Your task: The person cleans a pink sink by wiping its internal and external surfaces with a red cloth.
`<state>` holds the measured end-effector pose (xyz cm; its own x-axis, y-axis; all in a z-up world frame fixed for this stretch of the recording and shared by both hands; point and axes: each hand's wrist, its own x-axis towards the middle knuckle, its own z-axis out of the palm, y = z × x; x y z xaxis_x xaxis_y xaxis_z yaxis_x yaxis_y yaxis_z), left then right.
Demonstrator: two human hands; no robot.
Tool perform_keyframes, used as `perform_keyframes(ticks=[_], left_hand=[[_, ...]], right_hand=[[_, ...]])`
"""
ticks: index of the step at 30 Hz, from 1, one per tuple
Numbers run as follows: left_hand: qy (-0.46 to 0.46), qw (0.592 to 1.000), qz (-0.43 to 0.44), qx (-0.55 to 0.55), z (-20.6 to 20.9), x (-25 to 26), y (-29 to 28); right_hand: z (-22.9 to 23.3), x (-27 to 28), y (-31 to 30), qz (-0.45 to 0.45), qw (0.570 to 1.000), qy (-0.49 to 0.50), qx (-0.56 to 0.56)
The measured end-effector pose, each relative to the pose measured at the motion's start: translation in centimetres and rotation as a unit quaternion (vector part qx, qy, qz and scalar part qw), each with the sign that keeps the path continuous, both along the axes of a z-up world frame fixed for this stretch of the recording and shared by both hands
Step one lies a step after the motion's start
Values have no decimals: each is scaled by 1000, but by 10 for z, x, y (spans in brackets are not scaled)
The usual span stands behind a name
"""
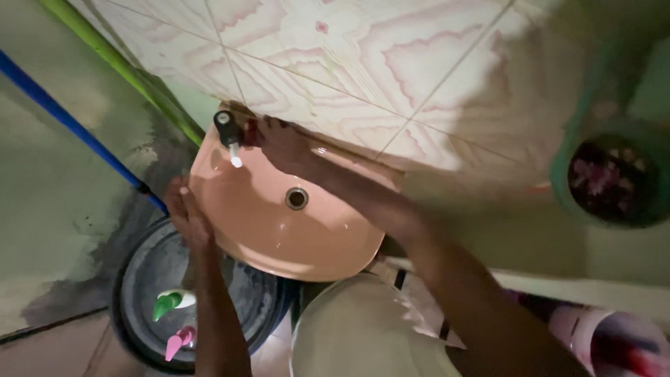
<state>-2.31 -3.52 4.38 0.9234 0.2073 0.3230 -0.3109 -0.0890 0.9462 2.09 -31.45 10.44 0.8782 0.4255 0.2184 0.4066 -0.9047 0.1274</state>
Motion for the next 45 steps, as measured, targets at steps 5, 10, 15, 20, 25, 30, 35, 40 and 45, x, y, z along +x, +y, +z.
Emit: perform_keyframes(ticks=[5, 10, 15, 20, 25, 30, 35, 40, 45], left_hand=[[25, 998, -21, -52, -3, 0, -2], [26, 996, -38, -81, 14, -3, -7], [81, 992, -29, -98, 25, -12, -7], [43, 994, -39, -97, 9, -3, -2], [84, 982, -30, -165, 7, 0, -2], [8, 999, 3, 41, 5, 2, 7], [8, 1000, 7, -6, 1, 2, 3], [-10, 1000, 16, 15, 9, 3, -1], [-7, 1000, 11, -18, 9, 2, -1]], right_hand=[[8, -73, -75, 75, 991, -8, 112], [53, -211, -125, 43, 976, 123, 177], [66, -279, -41, 83, 942, 251, 205], [32, -215, 50, 177, 955, 224, 81], [-93, -82, 122, -41, 807, 197, 555], [-123, -30, 94, -138, 788, 22, 600], [-50, -46, 53, -121, 827, -172, 521], [-71, -22, 100, -250, 576, 111, 770], [-108, -66, 140, -44, 763, 98, 637]])
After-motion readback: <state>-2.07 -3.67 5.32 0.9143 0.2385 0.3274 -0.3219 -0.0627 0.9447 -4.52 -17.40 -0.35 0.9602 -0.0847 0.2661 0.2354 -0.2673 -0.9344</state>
